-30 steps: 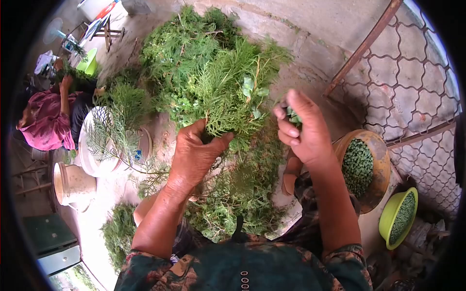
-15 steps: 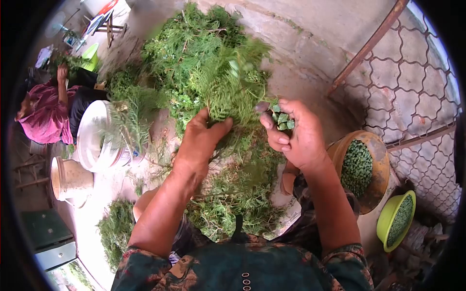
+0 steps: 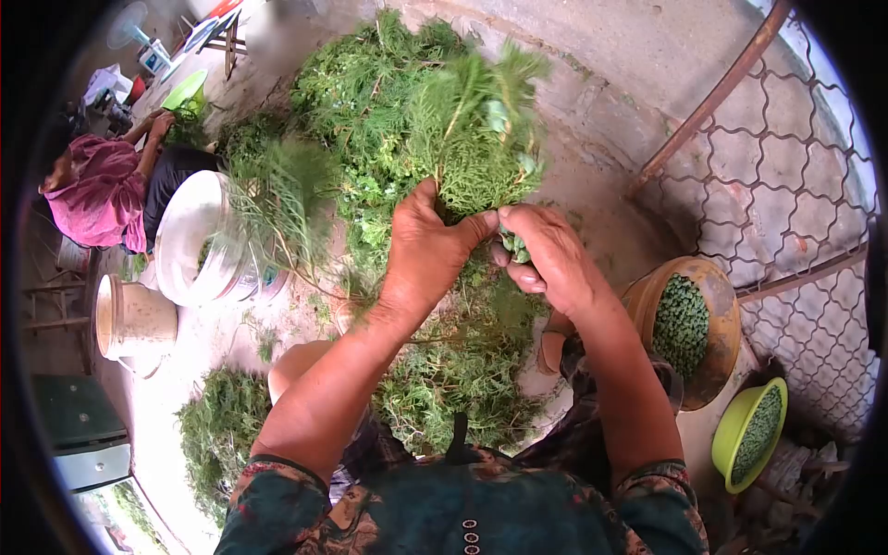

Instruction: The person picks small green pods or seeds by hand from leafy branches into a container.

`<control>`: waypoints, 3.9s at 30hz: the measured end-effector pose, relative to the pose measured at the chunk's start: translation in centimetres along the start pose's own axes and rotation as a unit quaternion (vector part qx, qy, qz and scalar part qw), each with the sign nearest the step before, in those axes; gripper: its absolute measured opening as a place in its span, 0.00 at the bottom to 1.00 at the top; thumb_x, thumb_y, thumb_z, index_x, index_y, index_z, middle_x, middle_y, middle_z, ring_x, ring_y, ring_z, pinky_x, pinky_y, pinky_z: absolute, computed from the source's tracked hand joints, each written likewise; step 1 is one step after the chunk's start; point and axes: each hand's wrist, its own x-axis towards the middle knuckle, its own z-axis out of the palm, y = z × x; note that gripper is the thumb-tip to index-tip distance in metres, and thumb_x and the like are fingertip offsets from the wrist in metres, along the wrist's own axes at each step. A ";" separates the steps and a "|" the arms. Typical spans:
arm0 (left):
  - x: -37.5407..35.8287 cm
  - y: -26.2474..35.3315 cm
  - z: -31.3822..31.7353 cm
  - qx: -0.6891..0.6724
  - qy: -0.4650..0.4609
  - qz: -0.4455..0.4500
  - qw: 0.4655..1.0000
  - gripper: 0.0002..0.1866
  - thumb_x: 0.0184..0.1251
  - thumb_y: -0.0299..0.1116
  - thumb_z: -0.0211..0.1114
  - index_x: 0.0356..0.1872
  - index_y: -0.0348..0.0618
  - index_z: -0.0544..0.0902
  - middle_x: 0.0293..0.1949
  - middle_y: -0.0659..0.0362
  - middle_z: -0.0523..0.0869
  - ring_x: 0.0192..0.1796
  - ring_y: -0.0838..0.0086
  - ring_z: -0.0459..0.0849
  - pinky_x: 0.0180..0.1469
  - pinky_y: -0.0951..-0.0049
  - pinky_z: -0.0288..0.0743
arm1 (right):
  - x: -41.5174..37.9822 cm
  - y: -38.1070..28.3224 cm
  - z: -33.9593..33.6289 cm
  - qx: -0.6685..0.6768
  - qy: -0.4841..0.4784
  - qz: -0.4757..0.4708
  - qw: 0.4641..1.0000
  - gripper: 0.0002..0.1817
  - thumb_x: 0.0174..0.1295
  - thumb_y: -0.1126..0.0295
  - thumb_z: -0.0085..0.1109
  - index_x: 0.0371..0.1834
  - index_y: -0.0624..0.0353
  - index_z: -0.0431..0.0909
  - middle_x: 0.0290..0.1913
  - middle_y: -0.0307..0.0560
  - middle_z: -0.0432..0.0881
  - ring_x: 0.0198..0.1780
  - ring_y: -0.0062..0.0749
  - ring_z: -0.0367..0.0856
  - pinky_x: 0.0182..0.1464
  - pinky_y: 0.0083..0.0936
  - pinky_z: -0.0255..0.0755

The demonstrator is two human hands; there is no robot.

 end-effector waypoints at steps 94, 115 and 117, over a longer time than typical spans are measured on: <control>0.1 1.8 -1.8 0.005 -0.136 -0.137 0.981 0.22 0.49 0.22 0.71 0.47 0.35 0.75 0.33 0.57 0.84 0.30 0.76 0.81 0.41 0.76 0.73 | -2.4 0.7 -4.2 -0.539 0.203 -0.308 0.757 0.06 0.55 0.76 0.52 0.35 0.61 0.67 0.26 0.59 0.73 0.31 0.57 0.75 0.31 0.45 0.67; -0.4 2.0 -1.2 0.000 -0.176 -0.148 0.973 0.15 0.55 0.29 0.70 0.43 0.39 0.77 0.30 0.60 0.84 0.29 0.76 0.79 0.42 0.74 0.71 | -15.8 3.3 -25.3 -0.645 0.590 -0.011 0.485 0.16 0.56 0.65 0.58 0.44 0.64 0.76 0.26 0.43 0.76 0.30 0.24 0.75 0.34 0.20 0.70; -0.4 1.8 -1.0 0.018 -0.192 -0.122 0.974 0.12 0.57 0.30 0.68 0.40 0.39 0.78 0.30 0.63 0.82 0.29 0.78 0.78 0.41 0.75 0.71 | -16.7 3.3 -24.1 -0.696 0.515 -0.052 0.497 0.17 0.55 0.66 0.59 0.45 0.65 0.76 0.28 0.44 0.77 0.33 0.26 0.76 0.37 0.22 0.71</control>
